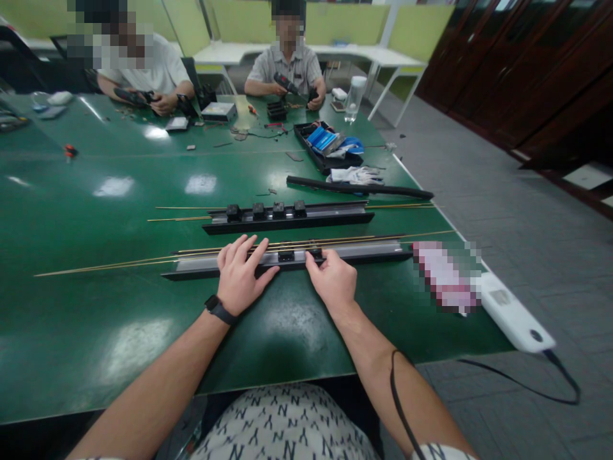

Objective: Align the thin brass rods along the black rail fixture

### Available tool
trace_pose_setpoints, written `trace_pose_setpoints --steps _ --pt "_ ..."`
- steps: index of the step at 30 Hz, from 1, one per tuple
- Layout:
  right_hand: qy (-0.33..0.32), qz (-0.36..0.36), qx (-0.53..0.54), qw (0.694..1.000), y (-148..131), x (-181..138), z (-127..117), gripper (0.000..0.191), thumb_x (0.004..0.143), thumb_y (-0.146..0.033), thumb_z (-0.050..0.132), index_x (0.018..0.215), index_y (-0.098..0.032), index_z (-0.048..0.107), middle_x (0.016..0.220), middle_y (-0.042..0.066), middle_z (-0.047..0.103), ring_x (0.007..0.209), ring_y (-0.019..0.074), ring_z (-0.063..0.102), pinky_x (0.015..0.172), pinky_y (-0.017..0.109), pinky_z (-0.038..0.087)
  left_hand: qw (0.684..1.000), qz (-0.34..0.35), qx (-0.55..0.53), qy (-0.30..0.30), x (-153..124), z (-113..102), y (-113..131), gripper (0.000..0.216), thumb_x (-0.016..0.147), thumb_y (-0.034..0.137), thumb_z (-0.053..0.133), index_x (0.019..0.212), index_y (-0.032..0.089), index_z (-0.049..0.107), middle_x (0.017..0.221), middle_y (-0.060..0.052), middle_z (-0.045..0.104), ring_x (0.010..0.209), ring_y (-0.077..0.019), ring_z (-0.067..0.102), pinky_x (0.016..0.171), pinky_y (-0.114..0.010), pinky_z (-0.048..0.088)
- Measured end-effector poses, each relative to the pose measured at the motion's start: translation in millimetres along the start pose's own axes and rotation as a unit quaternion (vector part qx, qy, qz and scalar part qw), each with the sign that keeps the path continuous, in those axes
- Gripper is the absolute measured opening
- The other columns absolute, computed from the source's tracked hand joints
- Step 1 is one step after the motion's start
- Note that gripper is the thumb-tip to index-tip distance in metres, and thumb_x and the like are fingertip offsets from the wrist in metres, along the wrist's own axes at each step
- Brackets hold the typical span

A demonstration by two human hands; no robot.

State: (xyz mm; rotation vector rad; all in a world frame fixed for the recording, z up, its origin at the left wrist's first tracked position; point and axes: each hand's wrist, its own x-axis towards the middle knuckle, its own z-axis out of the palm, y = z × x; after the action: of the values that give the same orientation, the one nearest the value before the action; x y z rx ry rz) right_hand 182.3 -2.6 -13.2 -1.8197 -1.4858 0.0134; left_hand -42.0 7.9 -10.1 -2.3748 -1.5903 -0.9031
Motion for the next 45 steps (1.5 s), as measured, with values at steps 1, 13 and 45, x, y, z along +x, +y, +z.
trace_pose_setpoints --steps 1,13,45 --pt "0.001 0.0 -0.002 1.0 0.0 0.2 0.3 0.032 0.088 -0.051 0.069 0.085 -0.019 0.075 0.057 0.001 0.066 0.052 0.017 0.062 0.059 0.028 0.041 1.0 -0.001 0.0 0.0 0.0 0.2 -0.1 0.057 0.093 0.052 0.063 0.144 0.026 0.059 0.148 -0.014 0.058 0.142 -0.0335 0.046 0.119 -0.051 0.028" --pt "0.013 -0.004 -0.013 1.0 1.5 0.7 0.7 0.033 0.086 -0.05 0.069 0.082 -0.018 0.075 0.056 0.0 0.065 0.051 0.0163 0.062 0.058 0.027 0.04 1.0 -0.001 -0.001 0.003 0.3 -0.1 -0.3 0.058 0.093 0.053 0.064 0.144 0.026 0.058 0.147 -0.013 0.059 0.142 -0.0334 0.047 0.119 -0.051 0.028" --pt "-0.106 0.31 0.468 0.821 8.0 22.6 -18.5 0.044 0.076 -0.058 0.081 0.081 -0.016 0.066 0.045 -0.005 0.054 0.03 0.0057 0.036 0.03 0.018 0.021 1.0 -0.002 0.002 -0.003 -0.2 -0.7 1.1 0.058 0.094 0.051 0.064 0.145 0.026 0.057 0.148 -0.013 0.058 0.143 -0.0325 0.047 0.12 -0.051 0.027"
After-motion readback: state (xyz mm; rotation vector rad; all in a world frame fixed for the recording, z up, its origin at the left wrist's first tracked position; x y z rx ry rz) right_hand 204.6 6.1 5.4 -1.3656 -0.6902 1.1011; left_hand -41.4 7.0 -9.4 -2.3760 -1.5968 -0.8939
